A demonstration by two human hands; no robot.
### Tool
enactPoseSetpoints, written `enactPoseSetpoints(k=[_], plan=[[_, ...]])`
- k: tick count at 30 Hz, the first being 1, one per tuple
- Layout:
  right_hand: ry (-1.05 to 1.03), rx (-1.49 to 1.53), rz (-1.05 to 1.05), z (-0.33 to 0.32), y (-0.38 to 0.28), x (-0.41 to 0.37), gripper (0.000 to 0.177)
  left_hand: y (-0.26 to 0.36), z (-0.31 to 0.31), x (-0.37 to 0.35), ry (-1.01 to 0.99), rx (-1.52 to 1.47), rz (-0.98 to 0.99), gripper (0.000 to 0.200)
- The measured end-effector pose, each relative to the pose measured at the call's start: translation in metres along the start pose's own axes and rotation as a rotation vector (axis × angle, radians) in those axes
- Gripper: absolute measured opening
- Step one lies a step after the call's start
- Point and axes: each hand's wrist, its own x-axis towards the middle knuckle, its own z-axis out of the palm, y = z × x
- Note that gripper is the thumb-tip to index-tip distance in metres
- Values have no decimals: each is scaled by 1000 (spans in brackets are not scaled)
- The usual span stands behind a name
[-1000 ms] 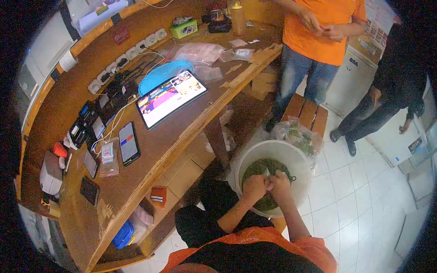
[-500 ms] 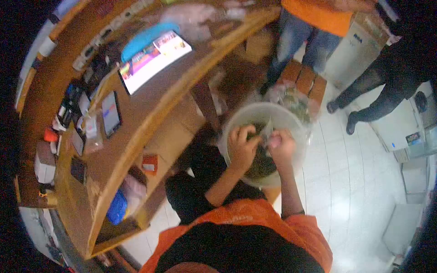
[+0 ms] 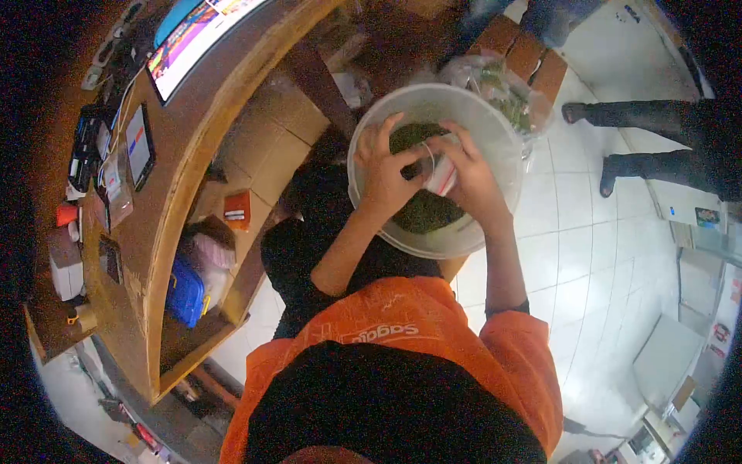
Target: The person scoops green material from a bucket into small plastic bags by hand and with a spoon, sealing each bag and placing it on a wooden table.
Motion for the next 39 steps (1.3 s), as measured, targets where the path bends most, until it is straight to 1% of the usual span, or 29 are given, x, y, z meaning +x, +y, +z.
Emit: enactPoseSetpoints(k=[2, 5, 7, 8, 9, 10, 12, 14, 15, 16, 17, 18, 19, 20, 21, 22, 23, 24, 25, 26, 27, 29, 30, 32, 33, 35, 36, 38, 39], plan=[[-2, 34, 18, -2, 1, 0, 55, -1, 1, 2, -34, -43, 5, 23], [37, 206, 99, -7, 7, -3, 53, 0, 3, 7, -129, -50, 32, 22], [99, 2, 55, -20, 12, -6, 55, 3, 5, 17, 48, -157, 56, 16], [197, 5, 110, -24, 22, -11, 59, 4, 6, 24, 36, -153, 58, 16], [296, 7, 165, -27, 31, -14, 62, 7, 7, 34, 16, -322, -59, 14], [301, 13, 176, -26, 36, -17, 62, 7, 11, 42, -5, -490, -179, 14], [567, 498, 259, -25, 43, -21, 68, 1, 38, 49, -67, -480, -125, 17], [552, 420, 262, -26, 56, -25, 71, -2, 62, 50, -597, -40, -73, 15], [566, 397, 165, -27, 61, -25, 72, -6, 78, 47, -597, -41, -75, 15], [580, 372, 66, -27, 65, -25, 73, -10, 94, 42, -685, 158, -26, 14], [577, 370, 58, -26, 69, -27, 73, -15, 108, 39, -765, 359, 26, 13], [569, 522, 86, -25, 73, -31, 76, -22, 119, 34, -751, 357, 27, 13], [554, 675, 118, -26, 73, -33, 79, -25, 126, 30, -822, 415, 28, 13], [543, 671, 110, -29, 73, -33, 79, -30, 134, 27, -892, 472, 27, 13], [558, 788, 146, -30, 70, -33, 84, -32, 137, 27, -884, 468, 17, 13], [571, 908, 189, -29, 67, -32, 88, -37, 139, 27, -947, 460, -1, 14], [559, 913, 194, -29, 67, -31, 88, -42, 140, 26, -1012, 452, -19, 15], [562, 901, 197, -28, 66, -30, 91, -48, 139, 27, -1015, 452, -31, 15], [571, 890, 201, -27, 64, -29, 95, -55, 137, 29, -1016, 419, 40, 16], [571, 896, 207, -27, 61, -28, 95, -60, 135, 28, -1018, 385, 114, 16], [580, 908, 196, -28, 57, -27, 93, -58, 129, 31, -1022, 390, 113, 16], [592, 925, 185, -31, 54, -26, 91, -40, 110, 44, -907, 386, 108, 15], [603, 913, 205, -31, 54, -26, 89, -32, 103, 48, -909, 393, 106, 15], [625, 911, 217, -30, 55, -25, 87, -23, 91, 53, -696, 268, 145, 15], [617, 865, 225, -30, 56, -25, 85, -22, 89, 49, -697, 278, 153, 15], [613, 821, 224, -32, 57, -25, 82, -27, 86, 34, -951, 345, 108, 17], [586, 805, 235, -33, 56, -24, 82, -33, 86, 25, -949, 352, 109, 17], [553, 793, 245, -34, 57, -26, 83, -46, 86, 8, -1361, 426, 229, 21], [516, 773, 259, -35, 57, -27, 84, -43, 81, 9, -1361, 426, 223, 21]])
